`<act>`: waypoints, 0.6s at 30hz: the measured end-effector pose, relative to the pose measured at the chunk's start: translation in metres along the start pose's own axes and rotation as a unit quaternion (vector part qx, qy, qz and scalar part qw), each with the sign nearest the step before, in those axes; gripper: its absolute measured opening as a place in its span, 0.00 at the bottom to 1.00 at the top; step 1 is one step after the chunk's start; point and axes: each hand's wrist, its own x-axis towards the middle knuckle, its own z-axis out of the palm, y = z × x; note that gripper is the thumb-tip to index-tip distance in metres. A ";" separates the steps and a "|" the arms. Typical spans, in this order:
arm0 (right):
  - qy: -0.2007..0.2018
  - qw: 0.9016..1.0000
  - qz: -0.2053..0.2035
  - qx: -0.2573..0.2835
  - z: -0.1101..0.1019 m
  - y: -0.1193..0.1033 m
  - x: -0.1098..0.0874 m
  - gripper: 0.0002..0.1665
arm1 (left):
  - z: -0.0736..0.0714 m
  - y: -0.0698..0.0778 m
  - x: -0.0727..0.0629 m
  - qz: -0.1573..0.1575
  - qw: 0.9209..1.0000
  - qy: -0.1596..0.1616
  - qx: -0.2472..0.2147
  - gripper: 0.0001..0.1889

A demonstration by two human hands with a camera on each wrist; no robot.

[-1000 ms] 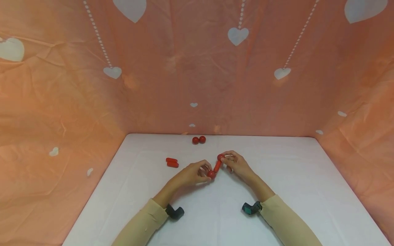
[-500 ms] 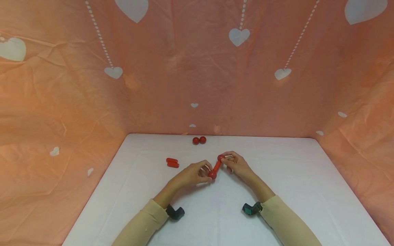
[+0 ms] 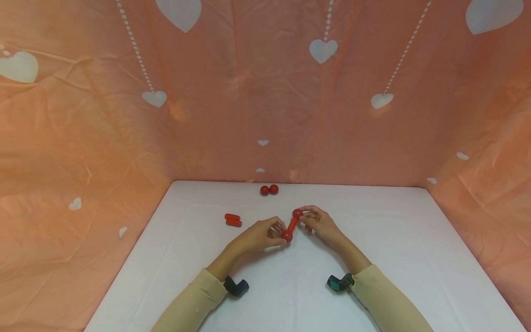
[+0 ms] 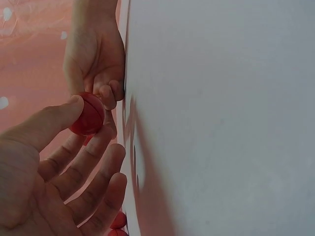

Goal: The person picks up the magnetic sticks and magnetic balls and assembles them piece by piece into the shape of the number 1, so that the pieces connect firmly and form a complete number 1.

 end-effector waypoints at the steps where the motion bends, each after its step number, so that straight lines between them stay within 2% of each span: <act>1: 0.000 1.000 -0.001 0.001 0.000 0.000 0.000 0.24 | 0.000 0.000 0.000 0.000 1.000 0.000 0.000 0.16; 9: 0.009 1.000 -0.006 -0.003 0.002 0.000 0.000 0.25 | 0.001 -0.001 0.000 0.001 1.000 0.003 -0.001 0.15; 18: 0.015 0.999 -0.005 -0.051 0.004 -0.001 0.001 0.24 | 0.000 -0.001 -0.001 -0.004 1.000 0.006 -0.009 0.14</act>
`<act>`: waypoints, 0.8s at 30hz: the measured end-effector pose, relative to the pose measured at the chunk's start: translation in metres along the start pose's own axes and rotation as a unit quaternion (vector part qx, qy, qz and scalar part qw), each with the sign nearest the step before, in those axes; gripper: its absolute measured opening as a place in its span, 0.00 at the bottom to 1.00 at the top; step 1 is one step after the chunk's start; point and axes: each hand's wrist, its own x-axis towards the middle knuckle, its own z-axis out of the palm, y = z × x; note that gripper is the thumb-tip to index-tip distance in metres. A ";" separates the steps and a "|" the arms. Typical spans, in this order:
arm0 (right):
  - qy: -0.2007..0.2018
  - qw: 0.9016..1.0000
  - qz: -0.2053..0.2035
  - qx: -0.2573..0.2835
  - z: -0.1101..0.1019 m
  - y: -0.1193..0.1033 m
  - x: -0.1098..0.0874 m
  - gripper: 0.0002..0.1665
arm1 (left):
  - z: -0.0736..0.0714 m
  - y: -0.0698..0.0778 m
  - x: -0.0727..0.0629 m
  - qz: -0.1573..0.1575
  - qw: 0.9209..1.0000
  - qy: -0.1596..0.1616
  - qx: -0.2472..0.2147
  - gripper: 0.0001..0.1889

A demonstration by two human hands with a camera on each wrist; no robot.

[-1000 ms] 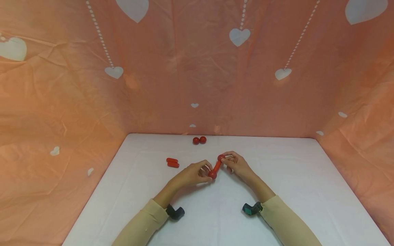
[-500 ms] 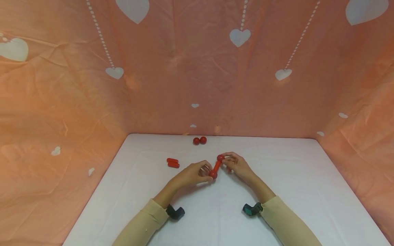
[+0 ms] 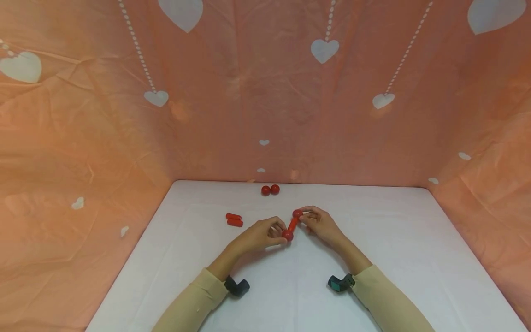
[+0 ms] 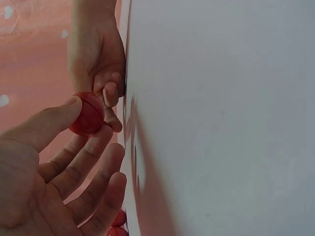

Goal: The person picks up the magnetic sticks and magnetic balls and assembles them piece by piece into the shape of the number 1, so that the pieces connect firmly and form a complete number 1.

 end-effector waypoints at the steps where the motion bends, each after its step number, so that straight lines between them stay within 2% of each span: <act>1: 0.000 1.000 -0.001 -0.007 0.000 -0.001 0.000 0.24 | 0.000 0.000 0.000 -0.001 1.000 0.001 -0.001 0.14; 10: 0.000 0.999 -0.001 -0.047 -0.001 -0.001 0.000 0.23 | -0.002 -0.003 0.000 -0.005 1.000 0.003 0.001 0.15; 15: -0.001 0.999 0.002 -0.044 0.000 0.001 0.000 0.23 | -0.003 -0.006 0.000 -0.001 1.000 0.003 0.001 0.15; 24: 0.003 0.999 0.001 -0.040 0.002 -0.002 -0.001 0.23 | -0.004 -0.008 0.002 -0.019 1.000 0.008 0.002 0.14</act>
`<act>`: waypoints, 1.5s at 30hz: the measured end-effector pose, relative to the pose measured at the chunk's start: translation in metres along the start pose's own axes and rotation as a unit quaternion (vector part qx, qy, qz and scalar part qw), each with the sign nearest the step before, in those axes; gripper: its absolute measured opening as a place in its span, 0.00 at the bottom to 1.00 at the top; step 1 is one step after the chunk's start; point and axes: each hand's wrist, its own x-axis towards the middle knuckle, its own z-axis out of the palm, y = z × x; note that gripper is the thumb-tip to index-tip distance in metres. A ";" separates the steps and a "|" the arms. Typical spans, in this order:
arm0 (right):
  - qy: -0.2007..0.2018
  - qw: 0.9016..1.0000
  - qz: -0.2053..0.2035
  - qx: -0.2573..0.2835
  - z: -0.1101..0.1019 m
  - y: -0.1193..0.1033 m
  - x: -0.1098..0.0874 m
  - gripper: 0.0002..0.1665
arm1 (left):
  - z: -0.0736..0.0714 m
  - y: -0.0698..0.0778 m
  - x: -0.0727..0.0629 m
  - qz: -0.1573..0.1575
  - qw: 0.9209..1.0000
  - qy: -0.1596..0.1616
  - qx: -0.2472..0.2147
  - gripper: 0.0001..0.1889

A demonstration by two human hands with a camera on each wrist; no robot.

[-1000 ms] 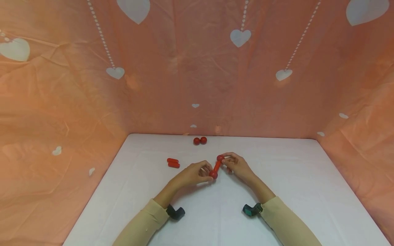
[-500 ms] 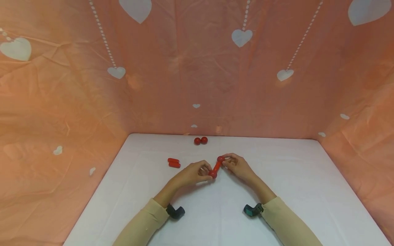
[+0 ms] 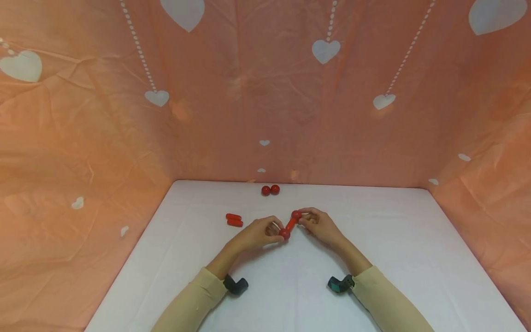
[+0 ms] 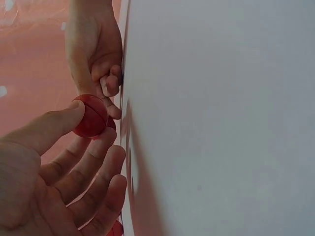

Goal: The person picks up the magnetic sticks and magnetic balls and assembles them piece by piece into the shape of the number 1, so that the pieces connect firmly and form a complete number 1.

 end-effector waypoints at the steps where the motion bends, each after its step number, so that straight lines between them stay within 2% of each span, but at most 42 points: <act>1: 0.000 1.000 0.002 0.005 0.000 0.000 0.000 0.23 | 0.000 0.000 0.000 -0.002 1.000 0.000 0.001 0.14; 17: -0.010 1.000 -0.013 0.001 0.001 -0.003 -0.001 0.25 | -0.002 -0.003 0.000 -0.015 1.000 0.014 0.003 0.14; 29: -0.044 0.997 -0.067 0.008 0.001 -0.007 -0.005 0.20 | -0.002 -0.006 0.000 -0.012 1.000 0.024 -0.015 0.13; 45: -0.076 0.994 -0.081 -0.005 0.009 -0.010 -0.009 0.20 | -0.002 -0.007 0.002 -0.015 0.999 0.032 -0.023 0.14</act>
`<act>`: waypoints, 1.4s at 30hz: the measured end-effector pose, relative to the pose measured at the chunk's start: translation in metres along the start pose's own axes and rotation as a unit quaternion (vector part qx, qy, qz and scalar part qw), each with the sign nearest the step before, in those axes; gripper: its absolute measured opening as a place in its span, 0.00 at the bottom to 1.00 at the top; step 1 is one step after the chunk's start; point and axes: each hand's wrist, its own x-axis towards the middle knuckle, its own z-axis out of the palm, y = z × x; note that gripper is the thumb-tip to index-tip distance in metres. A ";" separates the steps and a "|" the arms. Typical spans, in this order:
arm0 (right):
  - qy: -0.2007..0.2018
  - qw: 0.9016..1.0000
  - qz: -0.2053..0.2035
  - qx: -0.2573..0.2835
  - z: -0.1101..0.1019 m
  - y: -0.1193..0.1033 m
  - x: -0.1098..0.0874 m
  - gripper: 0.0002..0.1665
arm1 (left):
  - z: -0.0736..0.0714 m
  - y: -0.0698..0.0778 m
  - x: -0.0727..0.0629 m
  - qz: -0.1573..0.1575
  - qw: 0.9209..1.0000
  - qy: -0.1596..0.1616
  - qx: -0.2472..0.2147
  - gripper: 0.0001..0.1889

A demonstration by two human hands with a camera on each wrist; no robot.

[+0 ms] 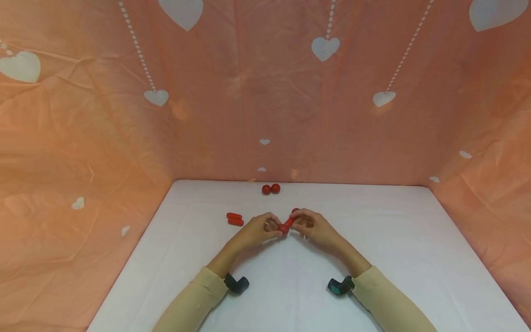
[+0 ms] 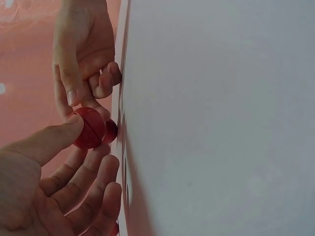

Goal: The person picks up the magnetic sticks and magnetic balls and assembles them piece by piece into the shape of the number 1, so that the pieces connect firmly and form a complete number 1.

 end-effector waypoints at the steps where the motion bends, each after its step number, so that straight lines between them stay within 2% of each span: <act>1: -0.004 1.000 -0.001 -0.001 0.000 0.000 0.000 0.20 | 0.000 0.000 0.000 0.001 1.000 0.001 0.000 0.14; 11: -0.026 1.000 -0.010 0.003 0.005 -0.003 -0.001 0.20 | 0.002 0.001 0.001 0.005 1.000 0.008 -0.002 0.14; 22: -0.043 0.999 -0.017 -0.001 0.008 -0.006 -0.001 0.19 | 0.003 0.003 -0.001 0.008 1.000 0.025 0.016 0.13; 27: -0.045 0.999 -0.006 0.003 0.008 -0.007 0.000 0.19 | 0.003 0.003 -0.001 0.006 0.999 0.031 0.018 0.13; 34: -0.057 0.998 0.013 0.036 0.009 -0.007 0.001 0.20 | 0.005 0.004 0.000 0.011 0.999 0.035 0.012 0.13; 42: -0.066 0.997 0.006 0.032 0.008 -0.005 0.001 0.20 | 0.005 0.004 0.000 0.004 0.999 0.034 0.008 0.14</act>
